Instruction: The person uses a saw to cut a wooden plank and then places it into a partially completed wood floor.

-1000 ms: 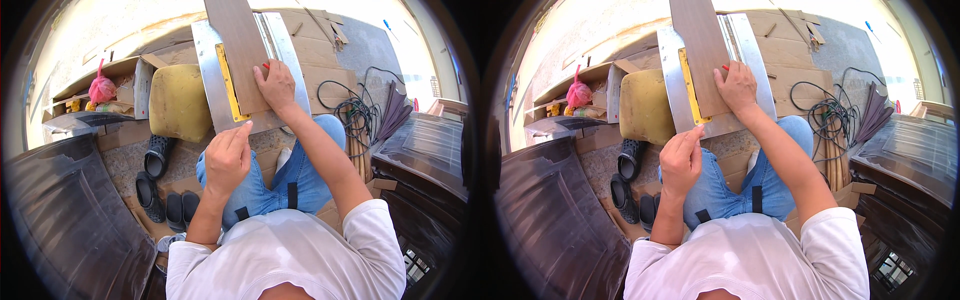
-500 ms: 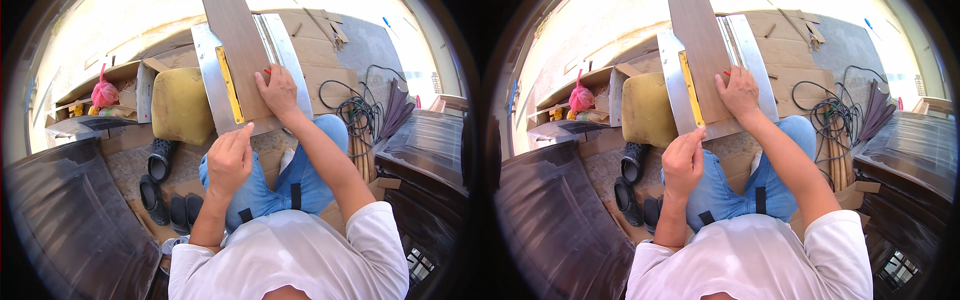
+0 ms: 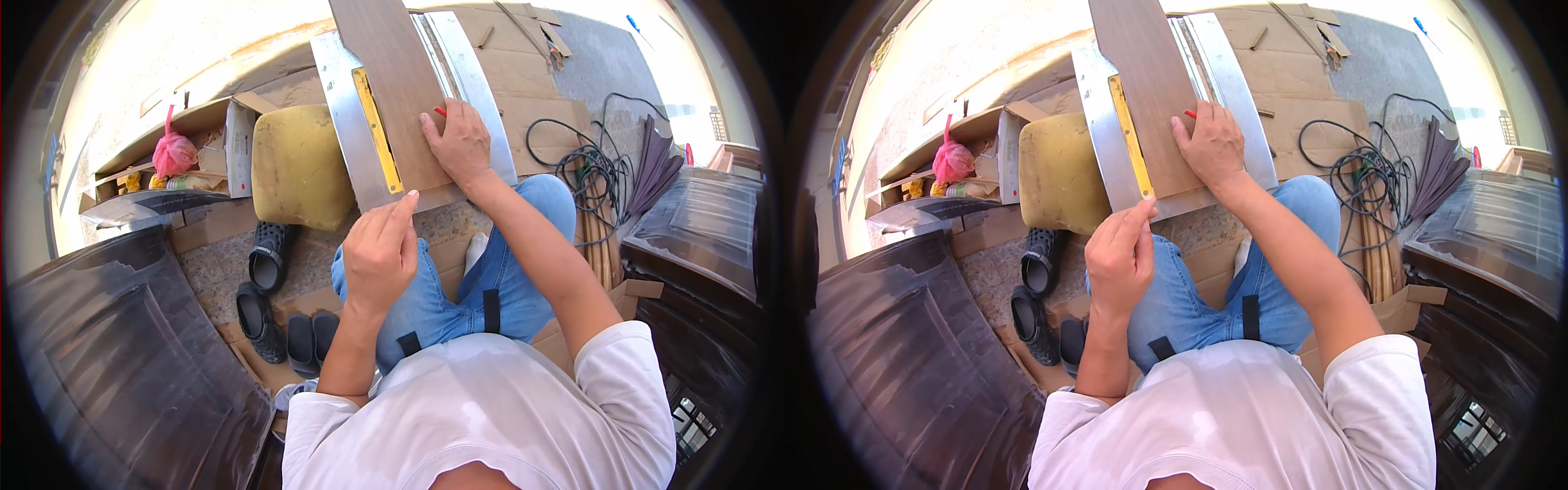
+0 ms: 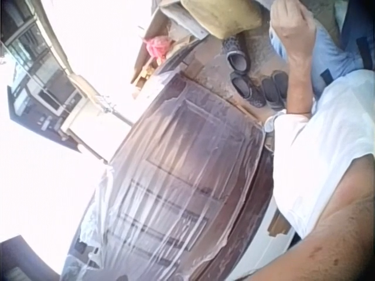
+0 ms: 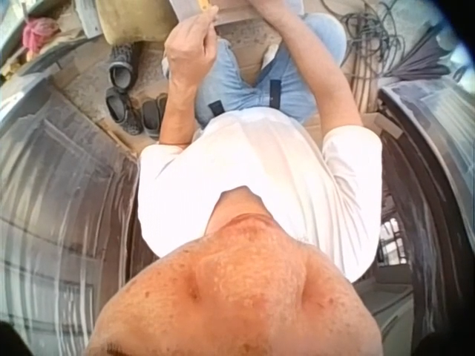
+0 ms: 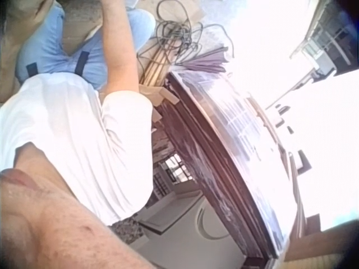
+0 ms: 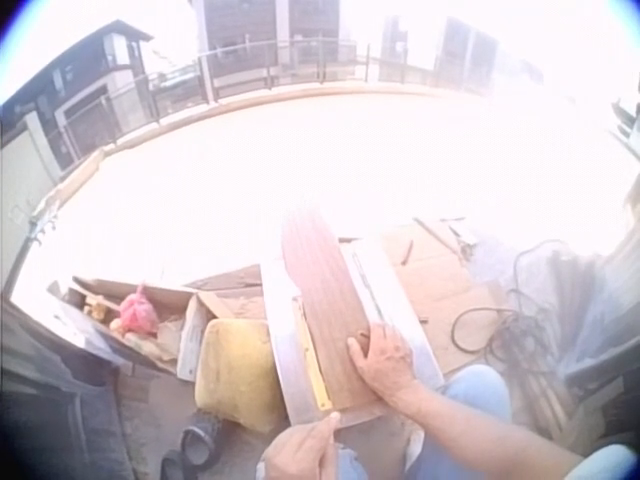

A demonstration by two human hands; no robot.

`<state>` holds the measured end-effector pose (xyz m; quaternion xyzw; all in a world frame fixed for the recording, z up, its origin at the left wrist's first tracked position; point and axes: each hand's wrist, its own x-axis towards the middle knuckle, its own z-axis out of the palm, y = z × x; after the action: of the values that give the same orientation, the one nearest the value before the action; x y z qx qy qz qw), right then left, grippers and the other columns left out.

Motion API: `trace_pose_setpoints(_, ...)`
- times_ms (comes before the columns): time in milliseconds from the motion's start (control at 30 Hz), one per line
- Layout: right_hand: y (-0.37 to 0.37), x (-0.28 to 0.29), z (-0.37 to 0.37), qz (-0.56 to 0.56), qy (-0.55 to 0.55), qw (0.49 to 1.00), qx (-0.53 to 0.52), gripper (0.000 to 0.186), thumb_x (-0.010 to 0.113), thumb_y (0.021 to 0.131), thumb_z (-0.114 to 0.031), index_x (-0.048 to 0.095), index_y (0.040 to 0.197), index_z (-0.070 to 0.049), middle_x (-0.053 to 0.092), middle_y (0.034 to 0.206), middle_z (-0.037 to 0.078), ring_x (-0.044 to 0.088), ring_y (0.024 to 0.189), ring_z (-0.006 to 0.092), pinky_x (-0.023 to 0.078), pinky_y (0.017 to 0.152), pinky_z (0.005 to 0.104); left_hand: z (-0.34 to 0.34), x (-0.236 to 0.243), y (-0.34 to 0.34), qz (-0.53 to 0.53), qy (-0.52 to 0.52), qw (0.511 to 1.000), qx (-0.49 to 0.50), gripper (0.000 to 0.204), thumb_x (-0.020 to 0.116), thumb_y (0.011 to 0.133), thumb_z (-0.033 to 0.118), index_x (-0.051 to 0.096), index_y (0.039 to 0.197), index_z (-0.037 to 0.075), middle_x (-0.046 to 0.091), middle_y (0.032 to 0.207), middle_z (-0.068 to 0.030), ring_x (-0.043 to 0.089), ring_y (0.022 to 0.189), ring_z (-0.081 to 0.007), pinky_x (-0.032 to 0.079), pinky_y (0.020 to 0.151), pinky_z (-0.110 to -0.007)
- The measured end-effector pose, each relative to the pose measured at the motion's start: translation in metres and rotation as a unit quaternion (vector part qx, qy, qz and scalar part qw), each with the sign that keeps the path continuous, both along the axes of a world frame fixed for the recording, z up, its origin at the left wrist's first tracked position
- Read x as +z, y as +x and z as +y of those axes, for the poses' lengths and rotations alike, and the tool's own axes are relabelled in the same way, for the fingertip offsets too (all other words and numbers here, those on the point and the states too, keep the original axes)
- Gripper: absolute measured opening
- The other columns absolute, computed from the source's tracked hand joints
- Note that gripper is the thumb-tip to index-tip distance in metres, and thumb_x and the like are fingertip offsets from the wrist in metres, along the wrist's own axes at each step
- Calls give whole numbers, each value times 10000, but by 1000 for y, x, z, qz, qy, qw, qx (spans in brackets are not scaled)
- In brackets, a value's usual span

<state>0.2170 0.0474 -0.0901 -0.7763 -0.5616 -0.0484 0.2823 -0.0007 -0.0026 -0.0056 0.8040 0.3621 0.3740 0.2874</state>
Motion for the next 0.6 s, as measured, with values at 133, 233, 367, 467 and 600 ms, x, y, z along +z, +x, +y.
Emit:
trace_pose_setpoints(133, 0, 0, -3, 1, -2, 1000, 1, 344, 705, 915, -359, 622, 997, -35, 659, 953, 141, 640, 927, 335, 529, 815, 449, -1, 0, 0, -1, -2, 1000, 0, 400, 668, 787, -88, 690, 1179, -11, 727, 960, -155, 703, 851, -315, 561, 756, -399)
trace_pose_setpoints(233, -1, -1, -4, -3, -4, 1000, 3, 345, 704, 915, -358, 619, 990, -32, 657, 954, 148, 639, 927, 339, 529, 815, 453, 0, 0, 0, 0, 6, 1000, 1, 400, 667, 785, -92, 691, 1175, -9, 728, 959, -155, 705, 849, -314, 561, 752, -398)
trace_pose_setpoints(367, -1, -1, -6, -7, -2, 1000, 3, 346, 701, 917, -361, 616, 983, -32, 655, 955, 151, 638, 928, 341, 529, 815, 456, 0, 0, 1, -4, 0, 1000, 0, 398, 667, 787, -92, 693, 1175, -7, 729, 960, -155, 706, 847, -312, 562, 746, -396)
trace_pose_setpoints(467, -2, 0, -9, -8, -7, 1000, 4, 346, 697, 920, -364, 616, 982, -33, 653, 961, 150, 637, 932, 339, 528, 816, 457, 0, -1, 1, -6, 7, 1000, 2, 394, 668, 793, -91, 693, 1177, -6, 729, 960, -155, 707, 843, -311, 562, 741, -395)
trace_pose_setpoints(600, -2, 0, -12, -4, -12, 1000, 3, 349, 693, 922, -366, 615, 981, -31, 650, 965, 148, 635, 932, 336, 527, 817, 456, 0, 1, 2, -5, 4, 1000, 5, 366, 652, 835, -96, 699, 1184, 3, 736, 944, -150, 716, 832, -299, 568, 742, -376)
